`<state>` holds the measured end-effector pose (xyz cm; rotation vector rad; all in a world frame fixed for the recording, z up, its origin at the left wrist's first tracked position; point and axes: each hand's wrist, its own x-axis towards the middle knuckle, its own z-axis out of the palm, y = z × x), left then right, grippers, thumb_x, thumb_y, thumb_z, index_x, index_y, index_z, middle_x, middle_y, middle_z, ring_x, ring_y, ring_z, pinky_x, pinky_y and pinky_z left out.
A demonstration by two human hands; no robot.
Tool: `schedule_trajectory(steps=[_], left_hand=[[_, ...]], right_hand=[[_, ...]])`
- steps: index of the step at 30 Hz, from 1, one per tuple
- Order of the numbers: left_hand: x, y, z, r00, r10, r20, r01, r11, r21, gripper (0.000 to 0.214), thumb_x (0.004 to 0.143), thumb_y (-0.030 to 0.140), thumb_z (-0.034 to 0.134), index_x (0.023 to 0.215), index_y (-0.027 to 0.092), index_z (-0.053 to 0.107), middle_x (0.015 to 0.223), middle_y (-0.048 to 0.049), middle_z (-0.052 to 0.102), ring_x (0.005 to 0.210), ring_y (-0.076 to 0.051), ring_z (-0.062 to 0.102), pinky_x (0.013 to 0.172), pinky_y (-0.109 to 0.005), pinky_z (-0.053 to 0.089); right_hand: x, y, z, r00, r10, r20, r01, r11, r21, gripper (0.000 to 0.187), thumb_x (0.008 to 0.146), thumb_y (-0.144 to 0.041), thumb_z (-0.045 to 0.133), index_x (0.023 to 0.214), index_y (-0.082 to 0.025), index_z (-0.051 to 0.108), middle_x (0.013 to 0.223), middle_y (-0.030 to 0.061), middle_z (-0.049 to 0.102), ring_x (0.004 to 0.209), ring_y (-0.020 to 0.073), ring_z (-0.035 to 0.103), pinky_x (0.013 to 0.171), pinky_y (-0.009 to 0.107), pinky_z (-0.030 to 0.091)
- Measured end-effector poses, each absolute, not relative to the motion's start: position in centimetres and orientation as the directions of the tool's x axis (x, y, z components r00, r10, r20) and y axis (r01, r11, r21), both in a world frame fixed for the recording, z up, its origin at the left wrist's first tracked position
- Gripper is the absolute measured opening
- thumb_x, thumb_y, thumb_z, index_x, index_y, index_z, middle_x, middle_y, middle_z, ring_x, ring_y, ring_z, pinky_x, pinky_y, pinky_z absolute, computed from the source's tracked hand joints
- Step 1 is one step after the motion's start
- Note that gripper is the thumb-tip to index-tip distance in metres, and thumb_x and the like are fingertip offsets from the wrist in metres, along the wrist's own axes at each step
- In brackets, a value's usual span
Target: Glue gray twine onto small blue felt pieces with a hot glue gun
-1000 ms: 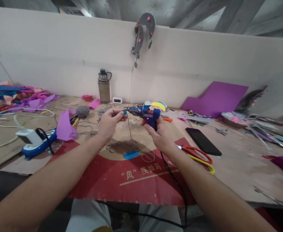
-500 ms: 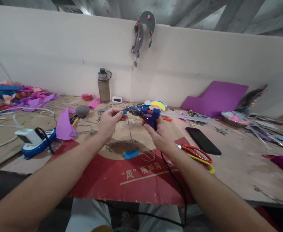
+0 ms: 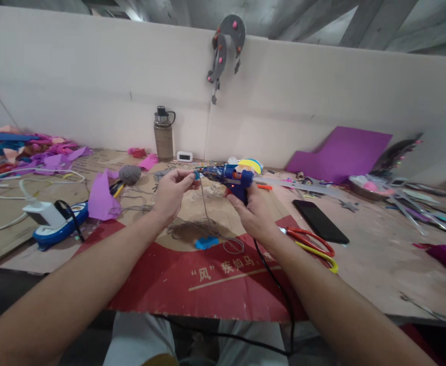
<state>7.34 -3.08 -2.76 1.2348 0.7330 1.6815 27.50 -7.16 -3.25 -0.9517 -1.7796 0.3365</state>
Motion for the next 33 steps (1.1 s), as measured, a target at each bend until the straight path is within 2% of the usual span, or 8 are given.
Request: schedule_trajectory(steps=[5, 14, 33], left_hand=[[7.32, -3.06, -2.75, -0.101, 0.905, 0.414, -0.325, -0.423, 0.846, 0.020, 0.069, 0.028, 0.077, 0.077, 0.014, 0.065, 0.068, -0.0017, 0.068, 0.062, -0.013, 0.065, 0.066, -0.028, 0.053], [7.41, -3.15, -2.60, -0.102, 0.909, 0.405, -0.322, -0.415, 0.851, 0.020, 0.068, 0.028, 0.077, 0.075, 0.014, 0.065, 0.066, -0.0017, 0.067, 0.061, -0.013, 0.065, 0.065, -0.029, 0.053], [7.38, -3.19, -2.46, -0.114, 0.904, 0.413, -0.360, -0.425, 0.831, 0.019, 0.068, 0.027, 0.077, 0.076, 0.015, 0.065, 0.068, -0.0017, 0.067, 0.063, -0.012, 0.064, 0.067, -0.029, 0.053]], right_hand=[[27.53, -7.11, -3.36, -0.134, 0.731, 0.669, 0.442, 0.649, -0.620, 0.033, 0.090, -0.034, 0.053, 0.122, -0.023, 0.051, 0.108, 0.0101, 0.066, 0.096, 0.0259, 0.061, 0.091, 0.049, 0.048], [27.44, -7.24, -3.25, -0.133, 0.716, 0.685, 0.455, 0.658, -0.600, 0.036, 0.090, -0.033, 0.054, 0.125, -0.023, 0.050, 0.116, 0.0102, 0.064, 0.105, 0.0260, 0.060, 0.097, 0.048, 0.047], [27.52, -7.01, -3.39, -0.124, 0.736, 0.665, 0.423, 0.646, -0.636, 0.036, 0.089, -0.035, 0.054, 0.123, -0.026, 0.050, 0.112, 0.0093, 0.066, 0.100, 0.0269, 0.061, 0.094, 0.050, 0.048]])
